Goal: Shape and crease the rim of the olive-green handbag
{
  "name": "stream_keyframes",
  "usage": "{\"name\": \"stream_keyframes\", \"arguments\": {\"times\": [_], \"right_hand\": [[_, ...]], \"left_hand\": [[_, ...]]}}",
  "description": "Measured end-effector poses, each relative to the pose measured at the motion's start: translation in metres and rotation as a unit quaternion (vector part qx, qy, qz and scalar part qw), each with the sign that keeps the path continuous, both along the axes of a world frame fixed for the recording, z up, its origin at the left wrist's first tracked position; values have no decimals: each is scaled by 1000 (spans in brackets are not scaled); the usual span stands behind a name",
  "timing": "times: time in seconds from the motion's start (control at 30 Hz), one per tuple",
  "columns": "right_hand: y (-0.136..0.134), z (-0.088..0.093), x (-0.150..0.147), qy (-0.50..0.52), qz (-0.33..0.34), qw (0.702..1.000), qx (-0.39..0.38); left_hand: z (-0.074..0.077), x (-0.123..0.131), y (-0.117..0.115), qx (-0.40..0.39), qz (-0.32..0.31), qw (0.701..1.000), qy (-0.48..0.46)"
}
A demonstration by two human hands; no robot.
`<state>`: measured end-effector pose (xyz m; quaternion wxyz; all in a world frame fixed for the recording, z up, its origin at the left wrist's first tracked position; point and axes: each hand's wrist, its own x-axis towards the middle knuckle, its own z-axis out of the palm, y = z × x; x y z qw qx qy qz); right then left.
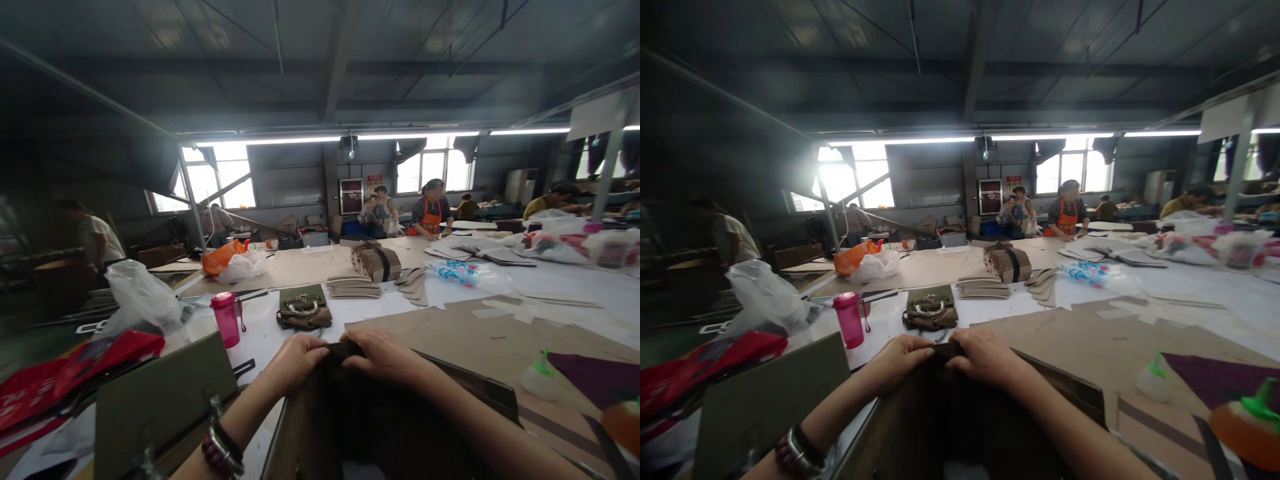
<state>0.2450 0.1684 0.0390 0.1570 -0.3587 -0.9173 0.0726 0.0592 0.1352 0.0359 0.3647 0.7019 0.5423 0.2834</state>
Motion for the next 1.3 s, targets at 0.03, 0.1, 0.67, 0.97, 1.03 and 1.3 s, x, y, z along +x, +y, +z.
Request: {"name": "stream_keyframes", "arguments": {"times": [0.03, 0.1, 0.67, 0.97, 1.03, 1.3], "right_hand": [[2, 1, 3, 6, 10, 1000, -14], [5, 3, 7, 16, 24, 999, -40], [16, -2, 3, 40, 3, 998, -53], [11, -3, -1, 22, -17, 1000, -15], [9, -3, -1, 15, -22, 1000, -2], [3, -3, -2, -5, -31, 999, 33]], "left_hand": [[1, 1, 0, 2, 1, 1000, 4], [3, 2, 0, 5, 2, 1000, 12], [2, 4, 2, 15, 2, 999, 37], [8, 7, -3, 35, -1, 997, 64], [9, 9, -5, 41, -1, 997, 71], [7, 11, -2, 43, -1, 997, 66]]}}
